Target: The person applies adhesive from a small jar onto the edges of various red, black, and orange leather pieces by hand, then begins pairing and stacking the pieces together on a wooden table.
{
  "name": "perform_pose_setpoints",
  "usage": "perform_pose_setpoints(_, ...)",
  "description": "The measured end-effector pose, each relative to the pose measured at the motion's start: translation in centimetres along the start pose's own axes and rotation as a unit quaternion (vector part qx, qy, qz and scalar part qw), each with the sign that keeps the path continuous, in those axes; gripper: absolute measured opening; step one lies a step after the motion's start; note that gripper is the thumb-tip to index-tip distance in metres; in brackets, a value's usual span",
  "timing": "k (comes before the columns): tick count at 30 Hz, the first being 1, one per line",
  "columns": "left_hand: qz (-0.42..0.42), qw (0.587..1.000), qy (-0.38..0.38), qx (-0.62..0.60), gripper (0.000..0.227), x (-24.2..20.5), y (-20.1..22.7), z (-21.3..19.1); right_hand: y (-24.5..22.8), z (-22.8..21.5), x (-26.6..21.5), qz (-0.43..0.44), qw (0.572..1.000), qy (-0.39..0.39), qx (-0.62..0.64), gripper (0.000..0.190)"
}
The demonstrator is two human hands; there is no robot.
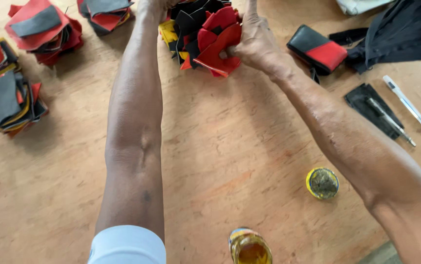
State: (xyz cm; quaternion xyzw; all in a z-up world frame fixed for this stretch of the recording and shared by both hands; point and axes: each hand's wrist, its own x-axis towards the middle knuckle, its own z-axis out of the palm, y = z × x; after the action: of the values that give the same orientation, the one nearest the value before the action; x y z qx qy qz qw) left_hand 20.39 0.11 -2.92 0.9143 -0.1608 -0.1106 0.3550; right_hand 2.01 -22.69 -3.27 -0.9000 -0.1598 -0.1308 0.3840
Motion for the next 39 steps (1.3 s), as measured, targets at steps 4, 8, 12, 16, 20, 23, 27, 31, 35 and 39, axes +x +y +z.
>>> perform_pose_setpoints(4, -0.016, 0.998, -0.026, -0.061, 0.027, -4.4, -0.2, 0.8, -2.2, -0.7, -2.3, 0.038, 0.999, -0.010, -0.009, 0.113)
perform_pose_setpoints(8, -0.029, 0.988, -0.039, -0.145, 0.028, -9.8, -0.9, 0.4, -5.9, -0.3, -4.5, 0.084, 0.995, -0.058, -0.011, 0.113)
perform_pose_setpoints(12, -0.021, 0.967, -0.056, -0.247, 0.029, -17.1, -1.7, -0.1, -10.2, 0.7, -9.7, 0.037, 0.996, -0.073, 0.028, 0.138)
perform_pose_setpoints(16, 0.034, 0.952, -0.094, -0.288, 0.037, -24.8, -1.4, -0.1, -14.9, 1.6, -16.0, -0.014, 0.997, -0.077, 0.017, 0.141)
perform_pose_setpoints(20, 0.020, 0.925, -0.171, -0.337, 0.042, -30.5, -0.3, 0.3, -19.5, 0.9, -19.5, -0.176, 0.983, -0.056, 0.018, 0.151)
perform_pose_setpoints(23, 0.047, 0.963, -0.120, -0.238, 0.043, -32.9, 0.9, 0.4, -21.7, -0.3, -20.9, 0.204, 0.958, -0.185, 0.076, 0.139)
perform_pose_setpoints(27, 0.047, 0.991, 0.014, -0.121, 0.066, -34.6, 1.9, -0.1, -23.3, -1.4, -20.6, 0.244, 0.948, -0.179, 0.102, 0.135)
perform_pose_setpoints(31, 0.075, 0.987, 0.030, -0.137, 0.072, -34.5, 2.1, 0.3, -23.5, -4.9, -21.1, 0.211, 0.955, -0.167, 0.121, 0.127)
perform_pose_setpoints(35, -0.046, 0.965, 0.019, -0.257, 0.066, -34.1, 1.0, 1.1, -24.3, -7.8, -26.2, 0.068, 0.940, -0.187, 0.279, 0.136)
perform_pose_setpoints(39, 0.004, 0.959, -0.007, -0.284, 0.051, -33.6, 0.4, 1.6, -25.7, -4.0, -32.3, 0.004, 0.985, -0.134, 0.107, 0.142)
